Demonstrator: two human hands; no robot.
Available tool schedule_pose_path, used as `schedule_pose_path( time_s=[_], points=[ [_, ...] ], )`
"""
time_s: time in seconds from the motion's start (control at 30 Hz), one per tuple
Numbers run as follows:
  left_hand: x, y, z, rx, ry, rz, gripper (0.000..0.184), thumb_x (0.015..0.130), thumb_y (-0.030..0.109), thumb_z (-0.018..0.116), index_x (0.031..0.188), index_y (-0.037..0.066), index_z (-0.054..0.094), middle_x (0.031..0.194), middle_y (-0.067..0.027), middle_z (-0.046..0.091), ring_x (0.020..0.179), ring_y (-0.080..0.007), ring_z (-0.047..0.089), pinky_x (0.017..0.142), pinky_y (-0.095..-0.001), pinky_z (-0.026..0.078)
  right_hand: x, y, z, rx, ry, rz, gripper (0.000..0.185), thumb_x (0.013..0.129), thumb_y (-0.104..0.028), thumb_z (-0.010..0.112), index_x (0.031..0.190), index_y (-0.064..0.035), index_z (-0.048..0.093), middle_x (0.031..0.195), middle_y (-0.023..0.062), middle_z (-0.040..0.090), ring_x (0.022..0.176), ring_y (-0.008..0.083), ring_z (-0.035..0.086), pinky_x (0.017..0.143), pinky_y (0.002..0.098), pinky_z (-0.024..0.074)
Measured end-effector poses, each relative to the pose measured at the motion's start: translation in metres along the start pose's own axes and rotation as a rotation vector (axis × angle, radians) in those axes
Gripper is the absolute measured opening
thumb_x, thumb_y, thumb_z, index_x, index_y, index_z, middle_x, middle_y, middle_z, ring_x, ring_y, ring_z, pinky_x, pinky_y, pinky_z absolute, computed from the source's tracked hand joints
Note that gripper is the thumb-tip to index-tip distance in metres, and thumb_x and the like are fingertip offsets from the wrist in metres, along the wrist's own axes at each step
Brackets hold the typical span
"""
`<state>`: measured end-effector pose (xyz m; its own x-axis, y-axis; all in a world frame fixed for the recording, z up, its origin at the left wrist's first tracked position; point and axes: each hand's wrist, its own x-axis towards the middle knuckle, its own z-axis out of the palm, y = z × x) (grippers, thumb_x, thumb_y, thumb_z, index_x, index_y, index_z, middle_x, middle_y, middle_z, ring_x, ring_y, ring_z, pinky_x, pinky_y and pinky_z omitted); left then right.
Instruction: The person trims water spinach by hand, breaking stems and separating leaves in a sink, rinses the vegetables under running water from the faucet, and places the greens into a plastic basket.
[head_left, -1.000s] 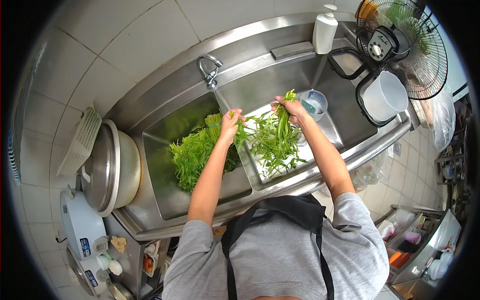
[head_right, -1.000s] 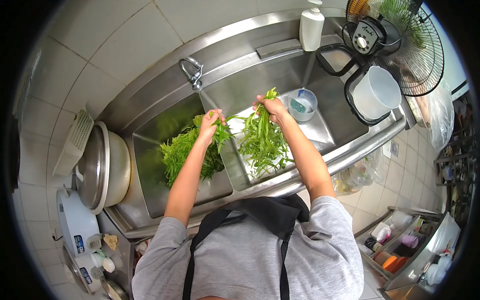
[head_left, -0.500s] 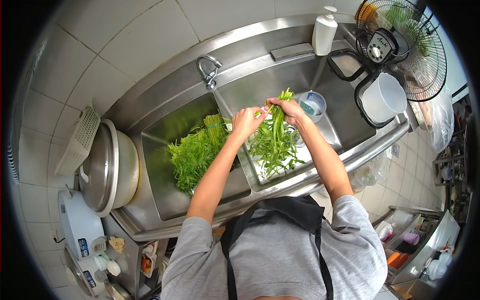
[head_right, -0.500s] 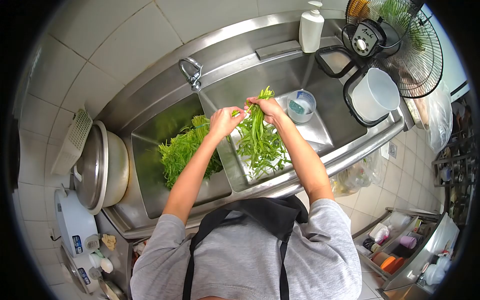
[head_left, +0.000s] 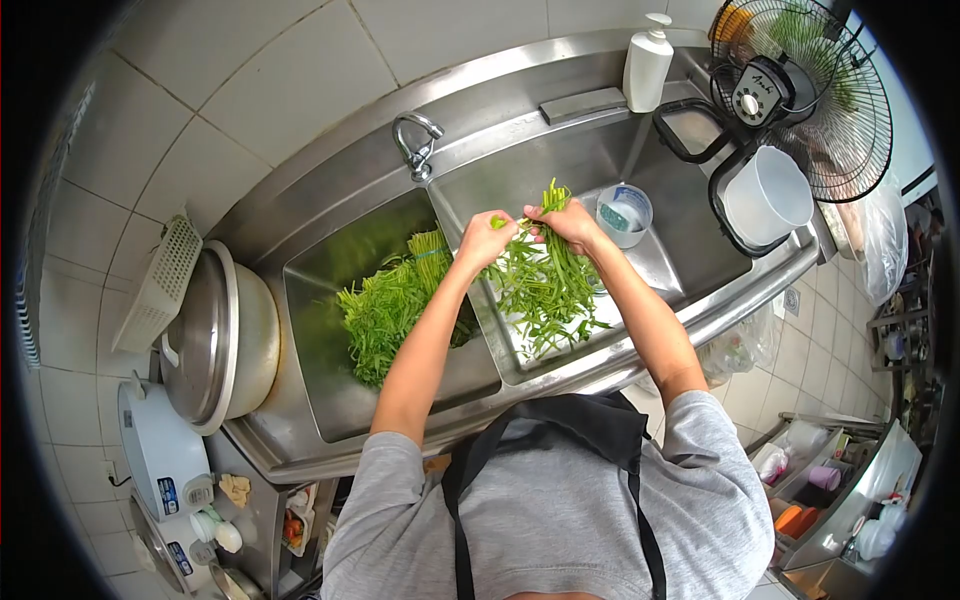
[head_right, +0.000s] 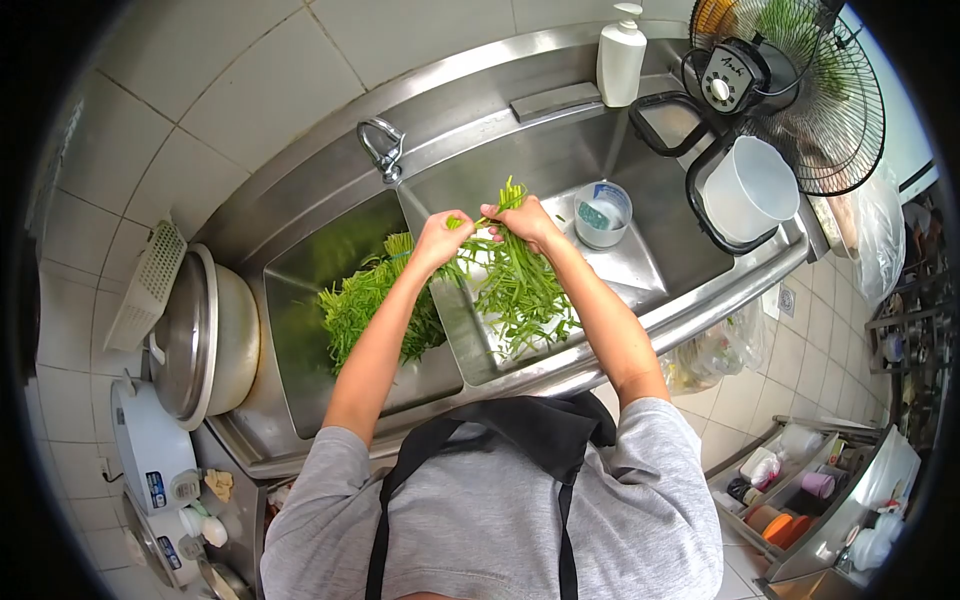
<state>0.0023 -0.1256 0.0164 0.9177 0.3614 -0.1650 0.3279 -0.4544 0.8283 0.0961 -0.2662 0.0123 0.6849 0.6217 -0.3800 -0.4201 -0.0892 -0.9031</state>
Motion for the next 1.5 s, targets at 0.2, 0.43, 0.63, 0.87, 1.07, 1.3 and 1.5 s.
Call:
schedule_pose_path(
  time_s=[0.2, 0.43, 0.63, 0.87, 1.07, 1.3, 1.5],
  points=[
    [0.001, -0.016, -0.01, -0.743, -0.088, -0.4, 0.024, 0.083, 0.029, 0.048, 0.075, 0.008, 0.057, 0.07, 0.0018, 0.046, 0.051, -0.0082, 0.036, 0.048, -0.0215, 0.032, -0.003, -0.007, 0.011, 0.167, 0.065, -0.032, 0.02, 0.077, -0.012, 0.066, 0.077, 0.0065, 0.058, 0.065, 0.0103, 0.058, 0.049, 0.0123, 0.051, 0.041, 0.0254, 0.0447],
    [0.006, -0.052, -0.03, -1.051, -0.17, -0.416, 0.017, 0.077, 0.029, 0.046, 0.068, 0.013, 0.047, 0.063, 0.001, 0.045, 0.052, -0.0102, 0.04, 0.047, -0.023, 0.035, 0.002, 0.001, -0.016, -0.121, -0.152, 0.105, 0.022, 0.08, -0.015, 0.063, 0.083, 0.0054, 0.056, 0.069, 0.0107, 0.058, 0.053, 0.0131, 0.053, 0.043, 0.0251, 0.0457],
    [0.007, -0.064, -0.03, -0.994, -0.01, -0.337, 0.034, 0.085, 0.043, 0.048, 0.077, 0.01, 0.048, 0.066, -0.0012, 0.048, 0.06, -0.0127, 0.049, 0.059, -0.0257, 0.042, -0.008, -0.004, -0.016, -0.116, -0.33, 0.209, 0.027, 0.084, -0.017, 0.057, 0.095, 0.0064, 0.051, 0.081, 0.0129, 0.059, 0.062, 0.0149, 0.056, 0.05, 0.0248, 0.0493],
    [-0.019, -0.016, -0.031, -0.518, -0.008, -0.166, 0.041, 0.08, 0.05, 0.053, 0.077, 0.01, 0.049, 0.058, 0.0009, 0.046, 0.065, -0.0111, 0.053, 0.087, -0.0313, 0.033, 0.012, 0.005, -0.022, 0.365, -0.226, 0.185, 0.026, 0.088, -0.018, 0.05, 0.103, 0.0031, 0.047, 0.093, 0.0156, 0.058, 0.071, 0.0173, 0.057, 0.058, 0.0259, 0.0512],
    [-0.032, -0.008, 0.004, -0.15, -0.17, 0.176, 0.03, 0.075, 0.036, 0.062, 0.074, 0.006, 0.062, 0.056, -0.0016, 0.054, 0.053, -0.0119, 0.049, 0.053, -0.0272, 0.041, 0.021, 0.007, -0.026, 0.552, -0.281, 0.147, 0.033, 0.09, -0.028, 0.043, 0.105, 0.0011, 0.045, 0.097, 0.0166, 0.057, 0.085, 0.0238, 0.059, 0.073, 0.0334, 0.0536],
    [-0.025, -0.002, 0.002, 0.045, -0.208, 0.051, 0.023, 0.071, 0.025, 0.066, 0.079, 0.004, 0.065, 0.065, -0.0039, 0.06, 0.058, -0.0074, 0.05, 0.056, -0.0256, 0.042, 0.013, 0.001, -0.023, 0.286, -0.257, 0.059, 0.039, 0.087, -0.034, 0.049, 0.104, 0.0009, 0.047, 0.098, 0.0146, 0.057, 0.083, 0.0205, 0.058, 0.073, 0.0317, 0.0513],
    [-0.024, -0.005, -0.02, -0.023, -0.256, -0.051, 0.028, 0.071, 0.029, 0.066, 0.082, 0.004, 0.065, 0.062, 0.0009, 0.055, 0.054, -0.008, 0.045, 0.052, -0.0246, 0.039, 0.004, 0.0, -0.034, -0.116, -0.318, -0.075, 0.029, 0.075, -0.031, 0.068, 0.08, -0.0046, 0.058, 0.072, 0.0031, 0.06, 0.062, 0.0095, 0.053, 0.053, 0.024, 0.0447]
  ],
)
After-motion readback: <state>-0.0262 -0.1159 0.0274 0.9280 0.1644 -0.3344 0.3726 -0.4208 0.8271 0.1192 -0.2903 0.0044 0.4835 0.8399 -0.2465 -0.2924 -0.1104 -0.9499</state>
